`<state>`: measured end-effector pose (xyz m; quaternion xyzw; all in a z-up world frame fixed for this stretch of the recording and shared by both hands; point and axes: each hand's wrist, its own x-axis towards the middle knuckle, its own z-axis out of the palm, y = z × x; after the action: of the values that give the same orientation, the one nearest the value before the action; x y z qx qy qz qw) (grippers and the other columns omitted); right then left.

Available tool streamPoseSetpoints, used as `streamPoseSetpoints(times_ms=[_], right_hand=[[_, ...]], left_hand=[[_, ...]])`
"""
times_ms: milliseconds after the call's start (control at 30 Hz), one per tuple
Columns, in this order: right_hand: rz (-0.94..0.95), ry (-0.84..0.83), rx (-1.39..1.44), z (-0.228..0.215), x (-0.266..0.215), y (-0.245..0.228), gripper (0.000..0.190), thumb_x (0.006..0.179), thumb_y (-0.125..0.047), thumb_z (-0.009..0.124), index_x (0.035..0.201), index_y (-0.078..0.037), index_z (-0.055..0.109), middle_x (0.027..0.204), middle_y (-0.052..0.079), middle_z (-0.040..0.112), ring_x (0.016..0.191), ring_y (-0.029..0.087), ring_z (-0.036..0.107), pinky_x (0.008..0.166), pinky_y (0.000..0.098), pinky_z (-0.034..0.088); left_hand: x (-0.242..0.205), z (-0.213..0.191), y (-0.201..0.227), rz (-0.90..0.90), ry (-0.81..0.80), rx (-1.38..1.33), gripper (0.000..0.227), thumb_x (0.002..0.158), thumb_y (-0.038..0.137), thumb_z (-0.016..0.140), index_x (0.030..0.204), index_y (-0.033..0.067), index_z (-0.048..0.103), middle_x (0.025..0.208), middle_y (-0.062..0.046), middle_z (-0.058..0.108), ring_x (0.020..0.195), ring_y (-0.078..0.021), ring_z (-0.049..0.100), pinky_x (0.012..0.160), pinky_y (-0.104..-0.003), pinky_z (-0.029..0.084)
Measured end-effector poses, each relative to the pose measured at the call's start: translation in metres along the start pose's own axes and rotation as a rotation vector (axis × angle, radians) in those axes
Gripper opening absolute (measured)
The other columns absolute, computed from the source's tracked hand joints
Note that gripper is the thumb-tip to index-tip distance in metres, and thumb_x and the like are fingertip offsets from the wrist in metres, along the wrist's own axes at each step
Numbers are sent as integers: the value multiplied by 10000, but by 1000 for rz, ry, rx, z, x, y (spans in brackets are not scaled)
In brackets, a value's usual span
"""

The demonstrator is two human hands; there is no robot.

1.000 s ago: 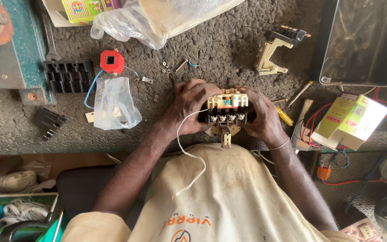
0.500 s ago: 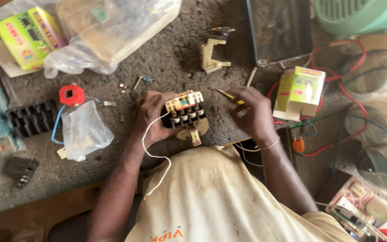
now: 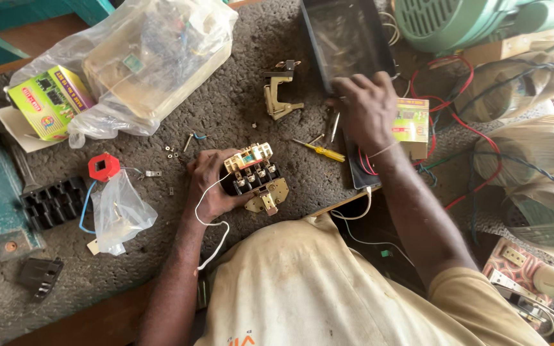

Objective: The person uses a yellow screwdriver to tighten screws on a beige electrical component with multiple terminals. They repeatedly adjust the component, pick up small metal parts, and reposition the device on the workbench.

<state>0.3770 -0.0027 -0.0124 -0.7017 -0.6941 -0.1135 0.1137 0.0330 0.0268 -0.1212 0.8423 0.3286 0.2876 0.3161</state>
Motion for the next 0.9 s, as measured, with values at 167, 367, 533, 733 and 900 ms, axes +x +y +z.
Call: streamPoseSetpoints(times_ms=[167,367,533,733,900], right_hand=[[-16,-124,299,14,4,-5,181,924,-114,748,1093,-164,789,968,38,787,714,161,689,690,327,516],[304,94,252,37,60,109,119,1041,-126,672,1086,-76,769,982,92,790,857,219,781,885,392,599],[487,-302,119,129,108,171,292,867,-184,785,1059,27,722,1010,249,716,917,378,721,866,447,580],[570,-504,240,154,134,206,153,861,-110,735,980,-13,730,878,182,728,779,294,713,665,440,580],[324,-255,456,135,116,218,225,967,-99,651,1027,100,564,849,119,682,727,195,662,589,382,546]], left_hand=[[0,0,4,-12,9,31,876,655,561,937,1321,116,582,1198,-86,680,1193,-276,590,1050,-525,415],[4,-4,8,-45,-14,17,899,564,500,968,1293,134,588,1183,-95,686,1176,-304,586,1017,-542,397],[4,-8,11,-14,13,-8,877,539,380,963,1290,128,586,1196,-98,686,1182,-319,589,1021,-556,396],[0,-13,13,47,108,-73,822,573,385,932,1288,167,590,1191,-64,700,1183,-317,619,998,-508,454],[-3,-3,3,55,139,-82,866,598,549,943,1285,171,575,1177,-52,692,1150,-311,612,966,-536,418]])
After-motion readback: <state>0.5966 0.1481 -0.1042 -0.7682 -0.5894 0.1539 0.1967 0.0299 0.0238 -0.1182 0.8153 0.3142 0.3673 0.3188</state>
